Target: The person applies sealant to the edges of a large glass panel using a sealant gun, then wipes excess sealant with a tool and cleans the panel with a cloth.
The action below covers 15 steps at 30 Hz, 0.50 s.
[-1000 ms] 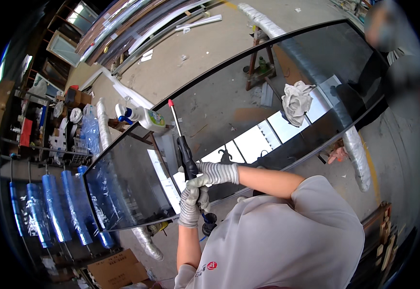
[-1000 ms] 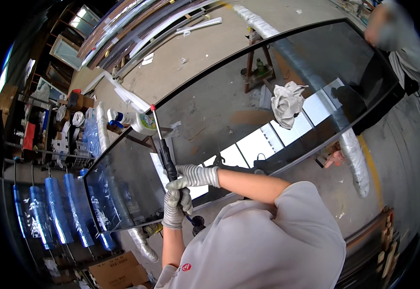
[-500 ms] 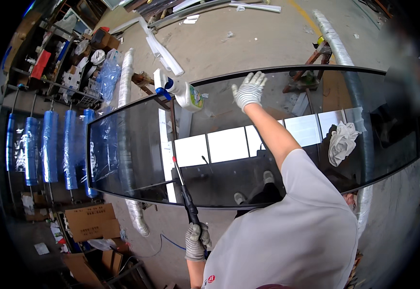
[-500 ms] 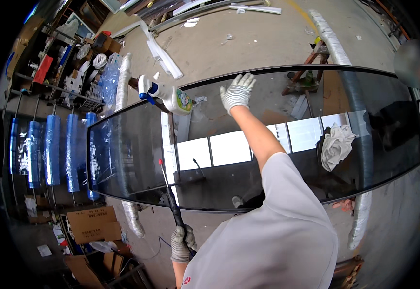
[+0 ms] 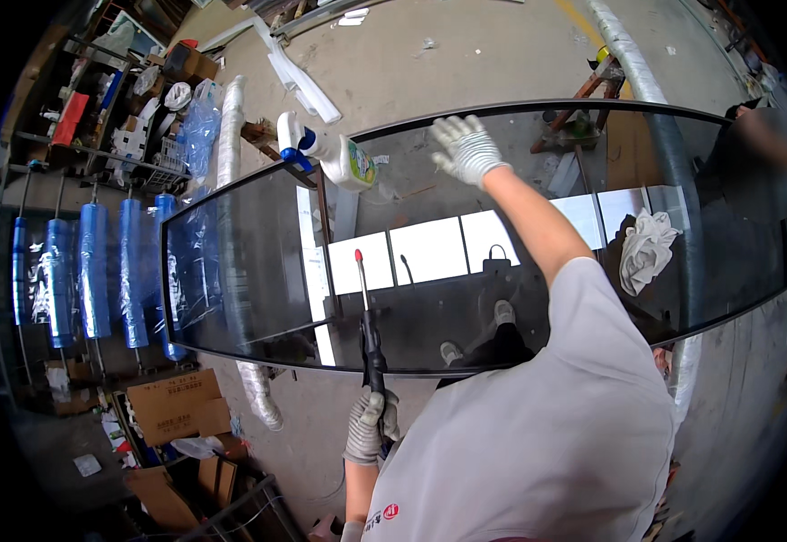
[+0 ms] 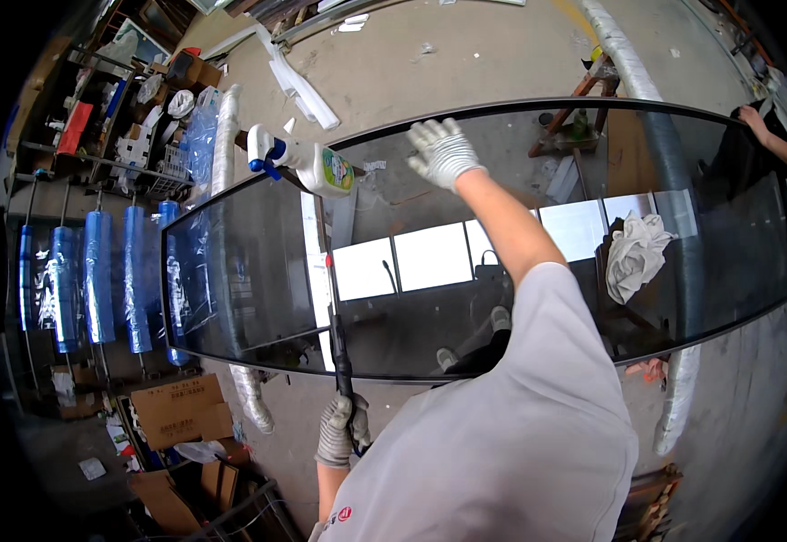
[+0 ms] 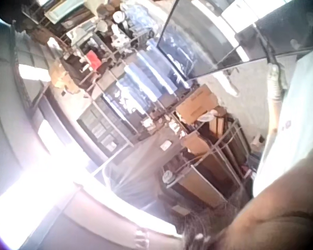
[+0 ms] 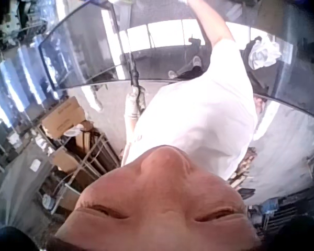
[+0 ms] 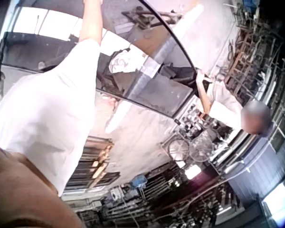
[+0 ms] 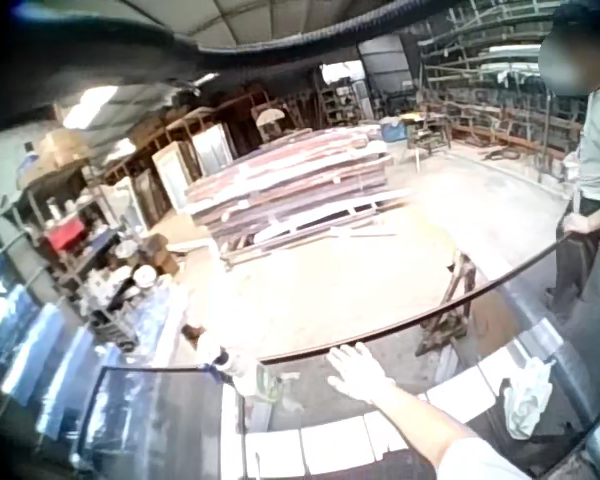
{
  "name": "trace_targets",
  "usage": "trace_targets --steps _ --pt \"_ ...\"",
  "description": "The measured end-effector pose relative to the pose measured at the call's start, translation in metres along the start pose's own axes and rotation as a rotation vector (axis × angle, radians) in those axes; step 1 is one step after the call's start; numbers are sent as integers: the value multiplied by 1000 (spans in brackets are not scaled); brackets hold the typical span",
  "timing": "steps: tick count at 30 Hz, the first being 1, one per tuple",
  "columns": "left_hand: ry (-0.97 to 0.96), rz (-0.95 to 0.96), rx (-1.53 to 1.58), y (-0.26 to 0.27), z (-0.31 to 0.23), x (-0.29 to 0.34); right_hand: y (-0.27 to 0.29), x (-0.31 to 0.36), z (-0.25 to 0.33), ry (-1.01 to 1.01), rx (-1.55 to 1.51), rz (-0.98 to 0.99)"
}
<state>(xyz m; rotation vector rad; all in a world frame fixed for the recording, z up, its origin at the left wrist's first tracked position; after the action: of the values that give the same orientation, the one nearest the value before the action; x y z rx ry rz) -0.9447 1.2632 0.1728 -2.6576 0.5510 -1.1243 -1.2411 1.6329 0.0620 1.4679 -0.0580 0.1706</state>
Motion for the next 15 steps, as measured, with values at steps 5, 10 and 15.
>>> trace_targets --steps 5,10,15 --pt "59 42 -73 -2 -8 -9 5 97 -75 -644 -91 64" --pt "3 109 -129 0 7 -28 -39 152 86 -187 -159 10" --pt "46 291 -59 2 9 -19 -50 246 266 309 -2682 656"
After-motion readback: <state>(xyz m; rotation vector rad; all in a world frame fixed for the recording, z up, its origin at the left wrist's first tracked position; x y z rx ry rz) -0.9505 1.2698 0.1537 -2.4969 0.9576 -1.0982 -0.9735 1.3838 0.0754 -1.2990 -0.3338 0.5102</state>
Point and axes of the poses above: each hand's wrist, its own x-axis away from the middle knuckle, its own y-axis out of the back of the hand, z = x × y, the point moved 3 cm from there along -x, towards the middle knuckle, and after that the axes turned 13 degrees about z, right-handed, at the moved point
